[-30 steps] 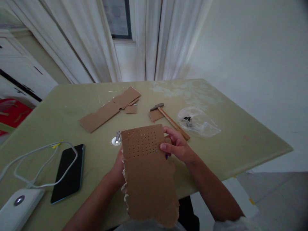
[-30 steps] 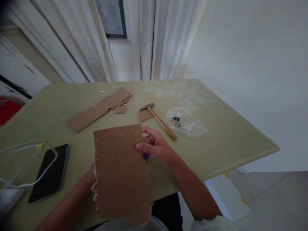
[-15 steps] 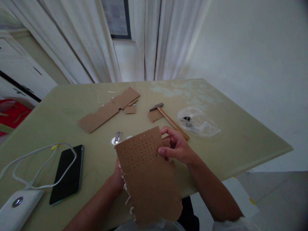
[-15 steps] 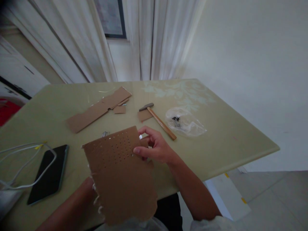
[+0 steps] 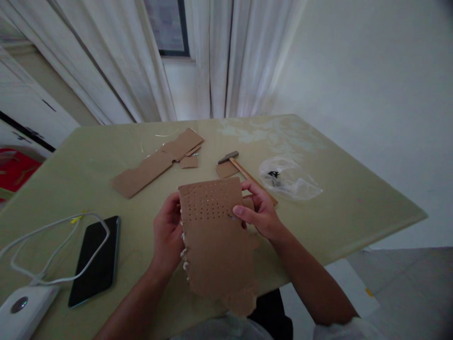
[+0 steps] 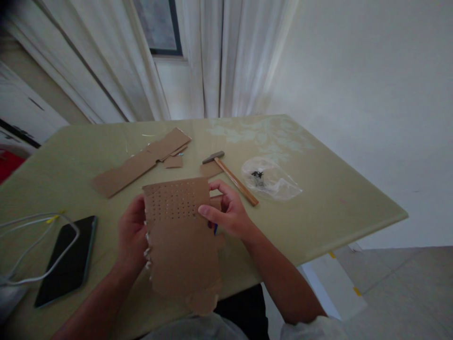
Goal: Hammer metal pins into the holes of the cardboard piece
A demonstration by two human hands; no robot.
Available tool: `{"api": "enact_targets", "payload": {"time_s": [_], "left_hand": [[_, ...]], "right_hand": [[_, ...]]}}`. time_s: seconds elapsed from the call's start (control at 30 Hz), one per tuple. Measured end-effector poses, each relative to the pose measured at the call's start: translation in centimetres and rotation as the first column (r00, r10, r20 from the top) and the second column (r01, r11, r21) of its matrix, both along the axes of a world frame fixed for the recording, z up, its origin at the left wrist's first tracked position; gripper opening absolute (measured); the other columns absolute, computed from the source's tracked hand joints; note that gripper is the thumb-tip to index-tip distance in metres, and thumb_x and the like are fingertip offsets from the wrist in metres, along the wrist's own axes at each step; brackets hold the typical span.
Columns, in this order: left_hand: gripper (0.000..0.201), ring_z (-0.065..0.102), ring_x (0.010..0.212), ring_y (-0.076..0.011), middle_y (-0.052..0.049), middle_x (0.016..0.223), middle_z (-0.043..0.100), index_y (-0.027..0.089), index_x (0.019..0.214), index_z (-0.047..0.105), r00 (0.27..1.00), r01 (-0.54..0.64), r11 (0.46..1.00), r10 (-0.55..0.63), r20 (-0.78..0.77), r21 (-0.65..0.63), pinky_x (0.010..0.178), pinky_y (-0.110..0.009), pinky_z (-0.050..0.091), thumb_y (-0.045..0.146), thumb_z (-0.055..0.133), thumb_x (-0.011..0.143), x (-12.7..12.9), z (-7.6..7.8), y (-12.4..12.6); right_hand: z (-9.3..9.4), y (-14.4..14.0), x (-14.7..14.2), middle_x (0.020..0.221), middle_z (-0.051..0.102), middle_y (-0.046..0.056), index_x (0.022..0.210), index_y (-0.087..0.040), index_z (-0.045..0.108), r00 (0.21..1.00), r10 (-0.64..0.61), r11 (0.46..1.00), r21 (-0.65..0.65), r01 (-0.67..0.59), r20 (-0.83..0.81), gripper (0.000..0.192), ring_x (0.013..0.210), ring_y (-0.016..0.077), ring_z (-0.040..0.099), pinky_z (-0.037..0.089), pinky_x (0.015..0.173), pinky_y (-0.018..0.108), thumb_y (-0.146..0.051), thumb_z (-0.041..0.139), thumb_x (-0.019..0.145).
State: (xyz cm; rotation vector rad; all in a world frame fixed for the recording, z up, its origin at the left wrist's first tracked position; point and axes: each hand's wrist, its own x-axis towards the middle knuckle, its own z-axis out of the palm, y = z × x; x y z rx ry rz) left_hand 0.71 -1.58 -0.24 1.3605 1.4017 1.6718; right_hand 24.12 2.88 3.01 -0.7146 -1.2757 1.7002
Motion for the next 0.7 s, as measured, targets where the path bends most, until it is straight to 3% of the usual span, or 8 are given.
{"api": "enact_targets", "payload": {"time_s": [0.07, 0.13, 0.17, 0.23, 0.33, 0.53, 0.7], "left_hand": [[0.024, 0.077, 0.094, -0.0193, -0.006, 0.112, 0.082, 0.022, 0.120, 0.079, 0.983, -0.181, 0.983, 0.181, 0.000, 0.040, 0.082, -0.032, 0.062, 0.041, 0.074, 0.107, -0.5, 0.5, 0.4], [0.015, 0.076, 0.095, -0.0176, -0.004, 0.110, 0.081, 0.023, 0.119, 0.078, 0.947, -0.297, 0.934, 0.315, -0.068, 0.197, 0.086, -0.032, 0.060, 0.031, 0.069, 0.110, -0.7, 1.0, 0.4], [0.013, 0.075, 0.096, -0.0179, -0.004, 0.109, 0.080, 0.024, 0.118, 0.078, 0.932, -0.280, 0.912, 0.333, -0.144, 0.299, 0.088, -0.033, 0.059, 0.026, 0.069, 0.109, -0.6, 1.3, 0.2], [0.017, 0.074, 0.099, -0.0194, -0.004, 0.108, 0.080, 0.025, 0.120, 0.079, 0.885, -0.112, 0.889, 0.293, -0.362, 0.444, 0.092, -0.036, 0.057, 0.019, 0.073, 0.106, -0.1, 1.9, -0.5], [0.023, 0.073, 0.100, -0.0202, -0.005, 0.111, 0.081, 0.025, 0.124, 0.079, 0.795, 0.152, 0.883, 0.158, -0.585, 0.444, 0.096, -0.039, 0.055, 0.017, 0.079, 0.103, 1.1, 2.3, -1.8], [0.019, 0.070, 0.097, -0.0195, -0.003, 0.103, 0.081, 0.023, 0.114, 0.080, 0.813, 0.224, 0.863, 0.091, -0.575, 0.454, 0.092, -0.036, 0.053, 0.007, 0.078, 0.102, 1.9, 1.6, -1.9], [0.017, 0.073, 0.096, -0.0190, -0.005, 0.102, 0.082, 0.021, 0.109, 0.078, 0.856, 0.325, 0.800, -0.021, -0.517, 0.504, 0.098, -0.040, 0.056, 0.006, 0.071, 0.106, 1.0, 1.4, -1.7]], "right_hand": [[0.0, 0.1, 0.0, 0.066, 0.071, -0.010, 0.113, -0.028, 0.053, 0.998, -0.056, 0.998, 0.013, 0.056, 0.005, 0.052, 0.044, 0.0084, 0.058, 0.049, 0.042, 0.017, -0.049, 0.094, 0.089], [-0.2, 0.1, -0.1, 0.066, 0.072, -0.009, 0.114, -0.028, 0.053, 0.996, -0.078, 0.996, 0.035, 0.077, 0.033, 0.052, 0.044, 0.0093, 0.059, 0.049, 0.043, 0.018, -0.050, 0.093, 0.090], [-0.4, 0.1, -0.1, 0.067, 0.073, -0.008, 0.115, -0.028, 0.053, 0.995, -0.081, 0.996, 0.050, 0.078, 0.054, 0.051, 0.045, 0.0096, 0.059, 0.050, 0.044, 0.019, -0.051, 0.092, 0.091], [-0.7, -0.1, -0.3, 0.067, 0.071, -0.008, 0.115, -0.028, 0.054, 0.991, -0.079, 0.993, 0.090, 0.070, 0.107, 0.051, 0.046, 0.0099, 0.058, 0.049, 0.044, 0.019, -0.051, 0.092, 0.091], [-0.9, -0.6, -0.4, 0.065, 0.065, -0.009, 0.115, -0.027, 0.055, 0.980, -0.083, 0.989, 0.139, 0.058, 0.182, 0.052, 0.048, 0.0098, 0.056, 0.042, 0.043, 0.017, -0.049, 0.093, 0.089], [-0.5, -1.1, -0.8, 0.066, 0.061, -0.010, 0.115, -0.026, 0.056, 0.974, -0.072, 0.984, 0.176, 0.034, 0.215, 0.047, 0.049, 0.0078, 0.047, 0.031, 0.045, 0.017, -0.044, 0.091, 0.090], [-0.4, -1.3, -1.1, 0.066, 0.059, -0.009, 0.112, -0.026, 0.057, 0.962, -0.119, 0.967, 0.248, 0.057, 0.245, 0.040, 0.050, 0.0073, 0.042, 0.025, 0.046, 0.018, -0.039, 0.088, 0.091]]}}
